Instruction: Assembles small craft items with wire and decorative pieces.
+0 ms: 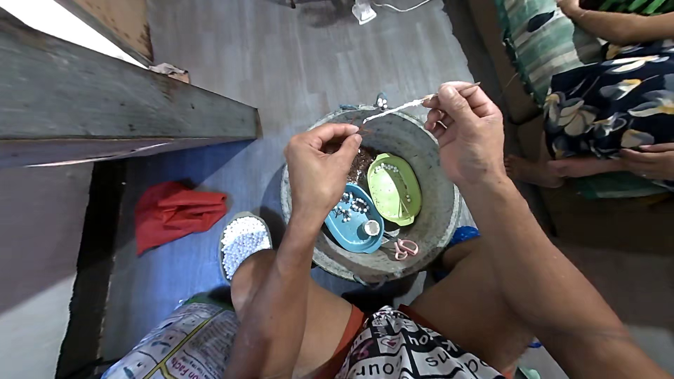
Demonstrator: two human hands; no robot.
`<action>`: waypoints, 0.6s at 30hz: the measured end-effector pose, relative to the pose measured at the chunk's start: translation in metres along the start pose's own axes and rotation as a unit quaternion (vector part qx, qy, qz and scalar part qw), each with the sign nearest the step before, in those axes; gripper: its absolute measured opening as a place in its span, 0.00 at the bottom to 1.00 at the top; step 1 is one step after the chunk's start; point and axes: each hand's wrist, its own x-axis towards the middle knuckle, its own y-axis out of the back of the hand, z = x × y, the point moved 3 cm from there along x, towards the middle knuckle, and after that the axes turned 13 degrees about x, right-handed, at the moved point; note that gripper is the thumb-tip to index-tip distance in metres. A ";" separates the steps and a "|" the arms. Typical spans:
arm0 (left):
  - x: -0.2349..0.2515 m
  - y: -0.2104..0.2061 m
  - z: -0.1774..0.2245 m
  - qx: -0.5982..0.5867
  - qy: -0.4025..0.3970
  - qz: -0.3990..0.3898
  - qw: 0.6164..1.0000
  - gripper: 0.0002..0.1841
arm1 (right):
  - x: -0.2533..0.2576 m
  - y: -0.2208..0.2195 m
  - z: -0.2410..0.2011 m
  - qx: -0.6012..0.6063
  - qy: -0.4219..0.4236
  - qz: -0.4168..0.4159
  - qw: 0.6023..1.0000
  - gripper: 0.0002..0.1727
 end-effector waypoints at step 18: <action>-0.004 0.000 0.001 0.019 -0.009 -0.006 1.000 0.04 | 0.000 0.000 -0.003 -0.009 0.012 -0.005 1.000 0.08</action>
